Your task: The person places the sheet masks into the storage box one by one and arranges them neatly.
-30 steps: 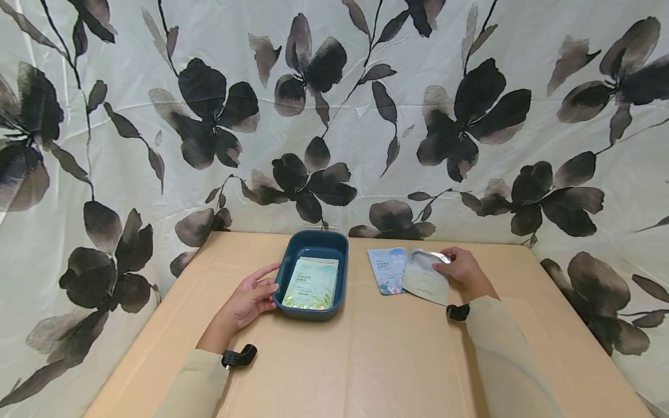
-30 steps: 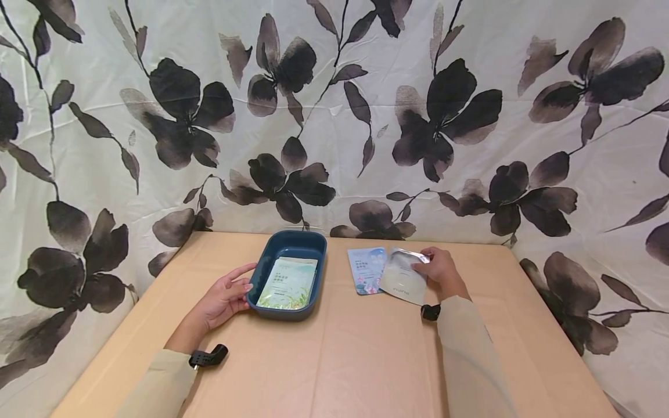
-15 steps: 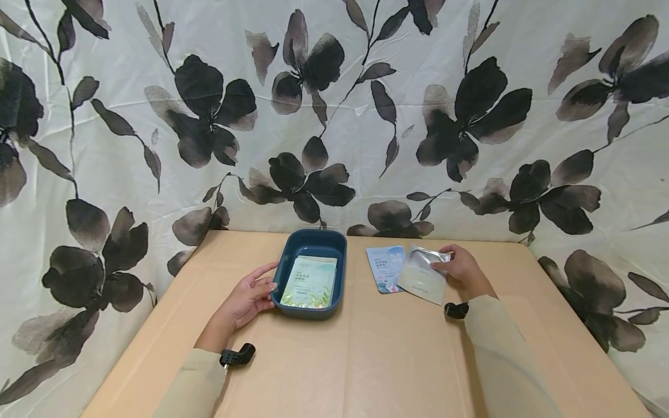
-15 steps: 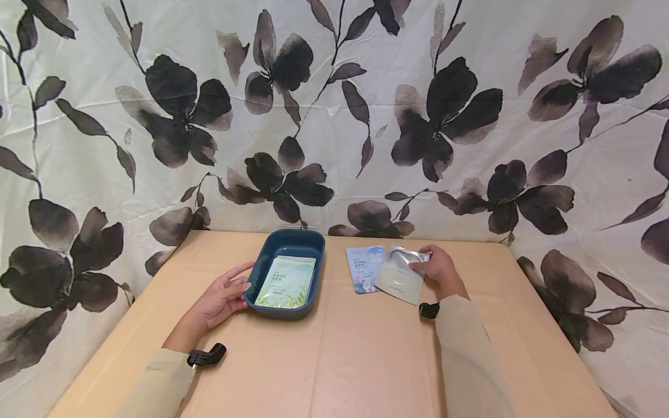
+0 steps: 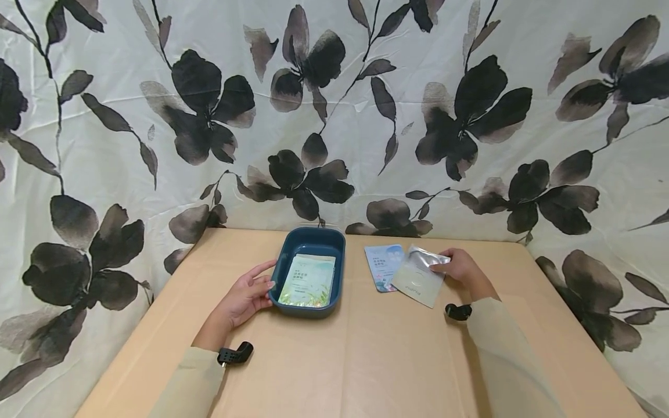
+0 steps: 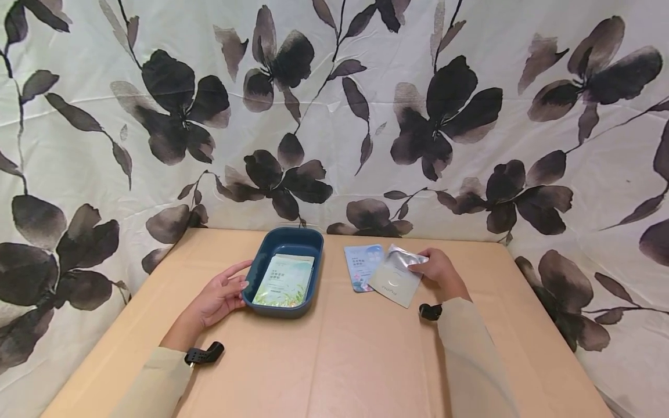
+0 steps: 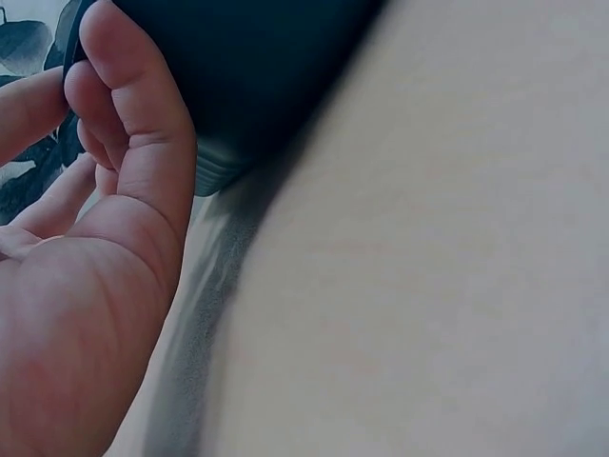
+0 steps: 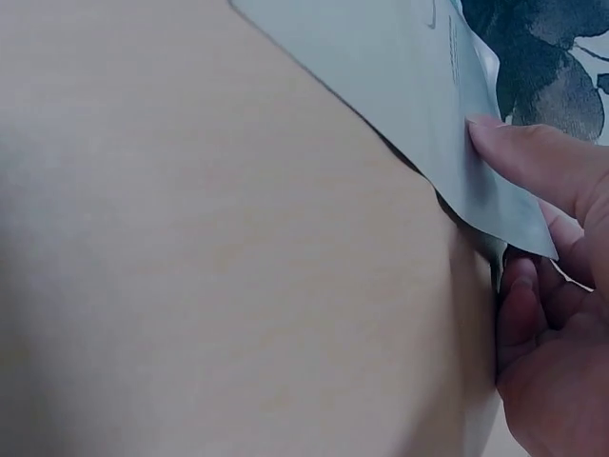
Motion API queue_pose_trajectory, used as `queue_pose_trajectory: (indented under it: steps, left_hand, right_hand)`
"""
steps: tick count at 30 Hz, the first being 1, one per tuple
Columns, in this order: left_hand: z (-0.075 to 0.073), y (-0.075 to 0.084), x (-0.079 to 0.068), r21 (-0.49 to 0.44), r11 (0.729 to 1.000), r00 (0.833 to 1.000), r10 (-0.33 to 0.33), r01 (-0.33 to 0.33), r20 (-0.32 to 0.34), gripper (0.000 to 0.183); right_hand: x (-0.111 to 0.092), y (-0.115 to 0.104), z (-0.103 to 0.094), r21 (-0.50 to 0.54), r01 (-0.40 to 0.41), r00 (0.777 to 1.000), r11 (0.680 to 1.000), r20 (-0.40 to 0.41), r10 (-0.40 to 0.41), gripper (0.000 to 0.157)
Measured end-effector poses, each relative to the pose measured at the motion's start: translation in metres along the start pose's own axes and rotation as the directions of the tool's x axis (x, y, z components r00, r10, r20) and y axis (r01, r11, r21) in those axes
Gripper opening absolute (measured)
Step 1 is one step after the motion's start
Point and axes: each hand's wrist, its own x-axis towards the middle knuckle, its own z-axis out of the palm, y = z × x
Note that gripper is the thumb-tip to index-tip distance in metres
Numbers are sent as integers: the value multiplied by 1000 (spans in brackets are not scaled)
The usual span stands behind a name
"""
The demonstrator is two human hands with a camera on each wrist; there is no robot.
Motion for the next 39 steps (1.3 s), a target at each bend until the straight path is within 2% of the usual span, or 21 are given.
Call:
queue_pose_trajectory:
  steps: [8, 18, 28, 33, 39]
  left_hand:
    - [-3, 2, 0, 10, 1000, 1000, 2, -2, 13, 69]
    - [-2, 0, -2, 10, 1000, 1000, 4, -4, 20, 67]
    - [-1, 0, -1, 8, 1000, 1000, -13, 13, -4, 64]
    - [-1, 1, -2, 3, 1000, 1000, -8, 8, 0, 65]
    - [-2, 1, -5, -1, 1000, 1000, -2, 2, 14, 67]
  right_hand:
    - [-7, -4, 1, 1, 56, 998, 998, -26, -56, 54]
    - [-21, 0, 6, 9, 69, 996, 998, -57, -68, 54]
    - [-36, -3, 6, -1, 92, 993, 996, -75, -92, 59]
    - [-43, -3, 9, 84, 83, 995, 993, -69, -78, 62]
    - [-46, 0, 14, 221, 57, 998, 974, -52, -47, 65]
